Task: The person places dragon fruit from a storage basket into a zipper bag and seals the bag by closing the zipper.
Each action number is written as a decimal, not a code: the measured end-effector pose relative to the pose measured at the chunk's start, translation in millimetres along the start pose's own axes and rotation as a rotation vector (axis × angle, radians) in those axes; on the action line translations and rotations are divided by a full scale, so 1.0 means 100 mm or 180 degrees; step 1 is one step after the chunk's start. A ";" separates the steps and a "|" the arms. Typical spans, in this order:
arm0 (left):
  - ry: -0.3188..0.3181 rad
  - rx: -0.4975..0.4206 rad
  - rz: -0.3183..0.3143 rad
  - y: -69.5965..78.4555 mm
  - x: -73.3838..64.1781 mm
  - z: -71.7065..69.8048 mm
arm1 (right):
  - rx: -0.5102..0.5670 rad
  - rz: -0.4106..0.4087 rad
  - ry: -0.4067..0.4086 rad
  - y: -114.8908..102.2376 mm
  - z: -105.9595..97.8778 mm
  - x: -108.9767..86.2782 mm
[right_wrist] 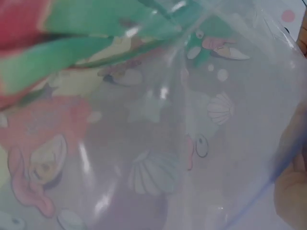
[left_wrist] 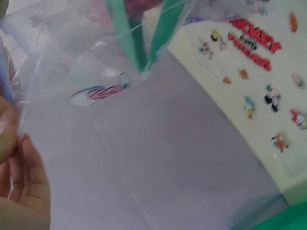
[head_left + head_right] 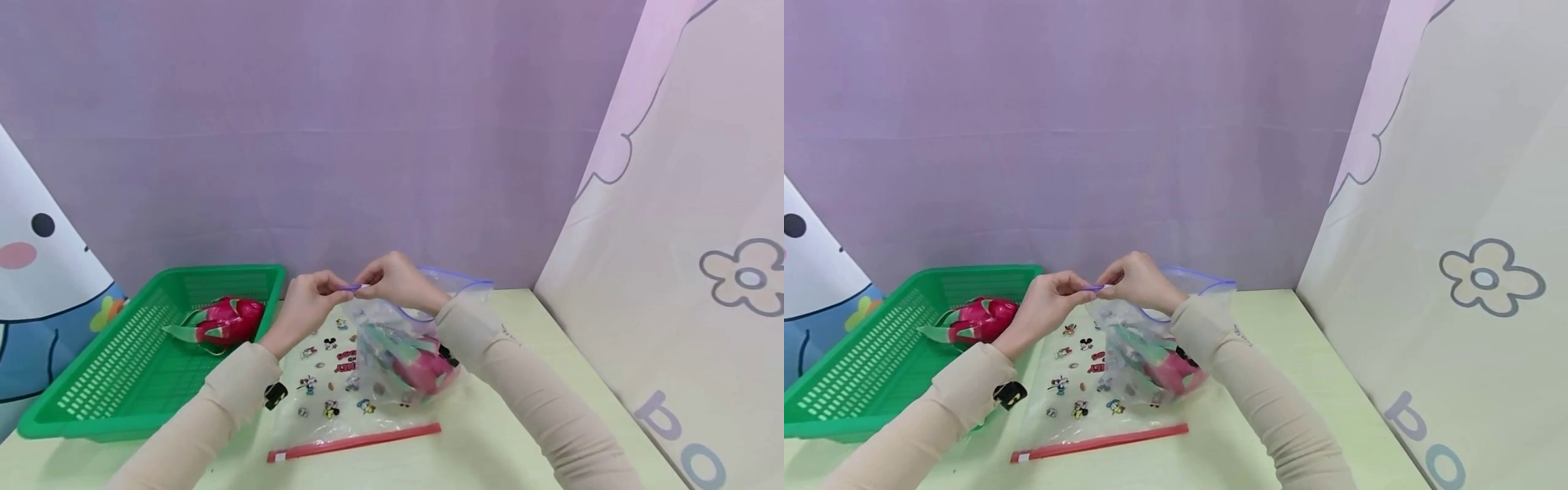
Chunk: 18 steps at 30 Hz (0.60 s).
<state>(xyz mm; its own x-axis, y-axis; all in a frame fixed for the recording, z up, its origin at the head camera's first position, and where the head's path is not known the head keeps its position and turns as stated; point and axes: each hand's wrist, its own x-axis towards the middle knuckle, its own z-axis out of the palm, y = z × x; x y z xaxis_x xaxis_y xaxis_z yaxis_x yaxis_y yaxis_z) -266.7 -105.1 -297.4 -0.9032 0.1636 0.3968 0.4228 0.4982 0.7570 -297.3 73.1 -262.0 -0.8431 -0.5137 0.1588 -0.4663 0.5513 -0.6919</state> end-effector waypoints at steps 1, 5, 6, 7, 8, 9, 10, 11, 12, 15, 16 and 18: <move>-0.0008 -0.0077 -0.0046 -0.01 -0.01 0.00 | 0.0042 0.0001 0.0024 0.01 0.01 -0.01; -0.0006 -0.0346 -0.0194 -0.04 -0.02 0.02 | 0.0161 0.0020 0.0121 0.04 0.02 -0.01; -0.0004 -0.0394 -0.0220 -0.04 -0.02 0.02 | 0.0194 0.0040 0.0139 0.05 0.02 -0.01; -0.0005 -0.0442 -0.0245 -0.05 -0.02 0.03 | 0.0228 0.0069 0.0151 0.05 0.02 -0.01; -0.0004 -0.0480 -0.0270 -0.06 -0.02 0.03 | 0.0252 0.0097 0.0160 0.05 0.02 -0.01; -0.0011 -0.0508 -0.0289 -0.06 -0.02 0.03 | 0.0266 0.0123 0.0167 0.06 0.02 -0.01; -0.0017 -0.0537 -0.0314 -0.07 -0.02 0.03 | 0.0280 0.0152 0.0172 0.06 0.02 0.00; -0.0019 -0.0561 -0.0336 -0.08 -0.01 0.02 | 0.0294 0.0178 0.0181 0.07 0.02 0.00; -0.0013 -0.0582 -0.0357 -0.09 -0.01 0.02 | 0.0306 0.0192 0.0194 0.07 0.02 0.01; 0.0000 -0.0612 -0.0402 -0.12 0.00 0.00 | 0.0346 0.0234 0.0240 0.08 0.00 0.01; 0.0004 -0.0616 -0.0422 -0.12 0.00 0.00 | 0.0369 0.0251 0.0249 0.08 0.00 0.01; 0.0005 -0.0606 -0.0459 -0.14 0.00 -0.01 | 0.0425 0.0281 0.0245 0.09 0.00 0.00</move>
<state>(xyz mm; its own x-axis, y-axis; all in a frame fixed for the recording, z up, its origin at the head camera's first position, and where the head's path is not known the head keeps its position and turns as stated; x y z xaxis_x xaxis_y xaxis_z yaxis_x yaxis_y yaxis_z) -272.4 -112.7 -307.2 -0.9552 0.1009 0.2782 0.2959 0.3469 0.8900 -301.8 77.8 -267.6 -0.8996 -0.4125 0.1432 -0.3540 0.4972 -0.7921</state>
